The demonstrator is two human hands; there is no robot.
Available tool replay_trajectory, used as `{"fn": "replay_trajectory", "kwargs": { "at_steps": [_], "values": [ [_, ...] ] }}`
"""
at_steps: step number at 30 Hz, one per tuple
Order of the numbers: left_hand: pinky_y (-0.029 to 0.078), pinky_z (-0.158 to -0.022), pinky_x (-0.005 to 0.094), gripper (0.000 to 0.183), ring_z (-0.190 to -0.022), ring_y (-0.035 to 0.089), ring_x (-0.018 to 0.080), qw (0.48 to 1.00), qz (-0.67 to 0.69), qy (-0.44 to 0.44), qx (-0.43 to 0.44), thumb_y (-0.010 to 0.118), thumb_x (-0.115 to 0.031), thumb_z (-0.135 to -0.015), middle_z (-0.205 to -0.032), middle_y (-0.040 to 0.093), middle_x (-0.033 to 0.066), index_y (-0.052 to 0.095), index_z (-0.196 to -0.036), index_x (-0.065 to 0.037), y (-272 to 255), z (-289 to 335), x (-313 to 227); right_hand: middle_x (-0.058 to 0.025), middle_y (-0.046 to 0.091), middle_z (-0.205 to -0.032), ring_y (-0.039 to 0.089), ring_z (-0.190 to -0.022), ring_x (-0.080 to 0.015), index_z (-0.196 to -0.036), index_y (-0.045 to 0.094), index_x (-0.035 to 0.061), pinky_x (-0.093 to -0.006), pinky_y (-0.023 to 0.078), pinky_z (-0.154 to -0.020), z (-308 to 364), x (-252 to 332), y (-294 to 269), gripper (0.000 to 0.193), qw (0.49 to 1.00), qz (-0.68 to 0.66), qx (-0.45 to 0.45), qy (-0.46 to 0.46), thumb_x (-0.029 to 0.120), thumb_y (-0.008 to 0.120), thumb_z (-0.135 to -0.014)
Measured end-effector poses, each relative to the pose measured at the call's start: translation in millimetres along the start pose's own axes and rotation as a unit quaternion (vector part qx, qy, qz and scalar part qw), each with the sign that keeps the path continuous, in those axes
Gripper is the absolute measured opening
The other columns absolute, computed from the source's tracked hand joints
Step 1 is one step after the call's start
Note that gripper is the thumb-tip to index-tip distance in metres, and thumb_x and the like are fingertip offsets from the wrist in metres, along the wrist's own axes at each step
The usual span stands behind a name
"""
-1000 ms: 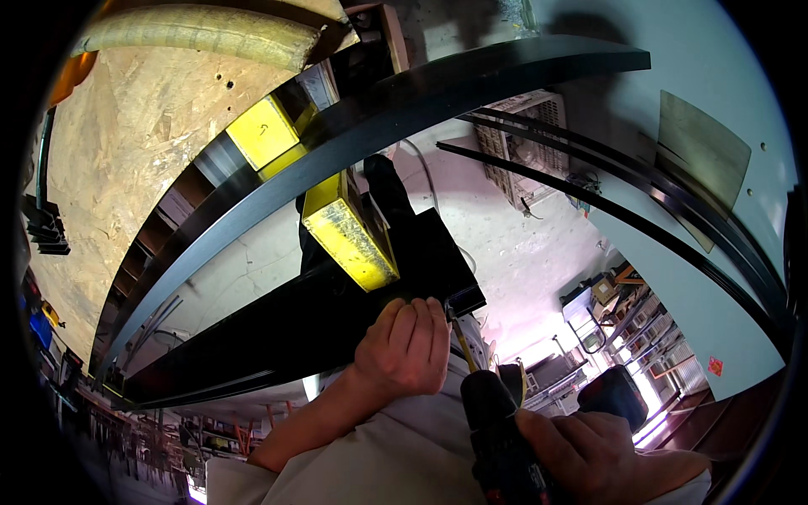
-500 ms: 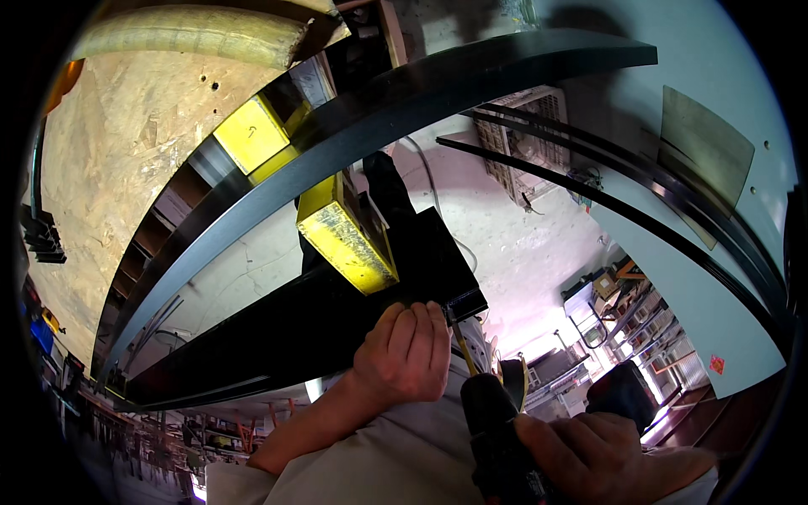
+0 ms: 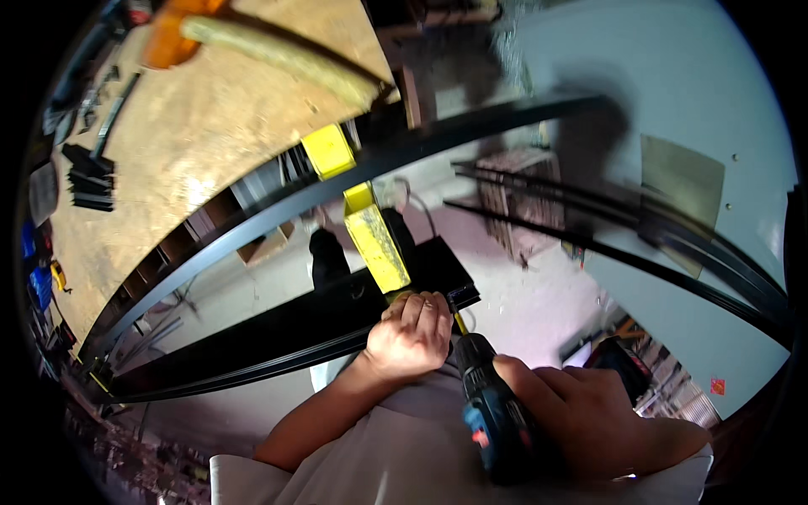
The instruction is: The person assembles long metal frames by drilling screws through brackets into the frame sections using a power drill. They move the metal pieces across a workbench, align brackets, and pick up screws from a bin to secure the parts.
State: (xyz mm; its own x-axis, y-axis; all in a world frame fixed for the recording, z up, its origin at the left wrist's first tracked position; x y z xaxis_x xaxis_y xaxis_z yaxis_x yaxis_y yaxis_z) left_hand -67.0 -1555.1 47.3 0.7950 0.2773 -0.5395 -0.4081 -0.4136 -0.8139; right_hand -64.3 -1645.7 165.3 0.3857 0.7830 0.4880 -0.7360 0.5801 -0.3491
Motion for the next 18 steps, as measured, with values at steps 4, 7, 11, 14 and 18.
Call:
{"fn": "replay_trajectory", "kwargs": {
  "at_steps": [4,7,11,14,18],
  "values": [
    [0.056,-0.067,0.0388,0.031,-0.076,0.067,0.0284,0.999,0.033,-0.037,-0.006,0.076,-0.015,-0.076,-0.085,0.064,0.0138,0.063,-0.096,0.005,11,9,6,-0.0134,0.069,-0.086,0.071,-0.075,-0.0363,-0.143,0.046,0.0057,-0.0451,0.054,-0.062,16,8,-9,0.069,0.998,0.037,-0.044,-0.017,0.024,0.076,-0.084],
    [0.056,-0.065,0.0385,0.013,-0.072,0.066,0.0274,0.996,0.038,-0.081,0.004,0.068,-0.011,-0.078,-0.077,0.063,0.012,0.061,-0.084,-0.001,1,6,13,-0.0157,0.071,-0.089,0.071,-0.076,-0.0369,-0.137,0.056,0.0035,-0.0431,0.055,-0.065,72,46,-30,0.064,0.976,0.064,-0.205,-0.021,0.018,0.08,-0.08],
    [0.056,-0.061,0.0391,0.011,-0.071,0.067,0.0269,0.994,-0.002,-0.11,0.017,0.068,-0.013,-0.076,-0.073,0.062,0.0108,0.06,-0.075,-0.005,-24,40,24,-0.0179,0.074,-0.097,0.074,-0.086,-0.0296,-0.139,0.058,-0.0001,-0.0344,0.057,-0.076,143,32,16,0.071,0.912,-0.073,-0.401,0.05,0.009,0.084,-0.074],
    [0.055,-0.062,0.0413,0.028,-0.076,0.067,0.0292,0.991,-0.002,-0.124,0.042,0.081,-0.024,-0.073,-0.079,0.065,0.0104,0.06,-0.081,-0.007,-47,81,45,-0.0113,0.076,-0.104,0.068,-0.092,-0.0097,-0.143,0.053,-0.0021,-0.0277,0.055,-0.083,159,13,95,0.071,0.845,-0.213,-0.481,0.098,0.002,0.079,-0.076],
    [0.052,-0.064,0.0457,0.03,-0.078,0.066,0.0328,0.982,-0.027,-0.171,0.07,0.081,-0.025,-0.073,-0.081,0.065,0.0126,0.061,-0.085,-0.006,-79,156,79,-0.0142,0.074,-0.105,0.069,-0.092,-0.0123,-0.144,0.052,-0.0044,-0.0301,0.056,-0.082,147,-2,194,0.074,0.796,-0.344,-0.486,0.109,0.002,0.078,-0.075]
  ]
}}
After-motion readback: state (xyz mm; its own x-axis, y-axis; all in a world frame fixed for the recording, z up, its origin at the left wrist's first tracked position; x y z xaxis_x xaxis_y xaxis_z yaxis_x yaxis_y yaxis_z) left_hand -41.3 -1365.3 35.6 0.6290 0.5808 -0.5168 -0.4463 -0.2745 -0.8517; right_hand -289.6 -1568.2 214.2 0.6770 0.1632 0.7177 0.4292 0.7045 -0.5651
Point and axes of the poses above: each hand's wrist, its own z-axis away from the middle knuckle, its own y-axis out of the palm, x = y × z, the point moved 10 cm from there along -z, towards the middle knuckle
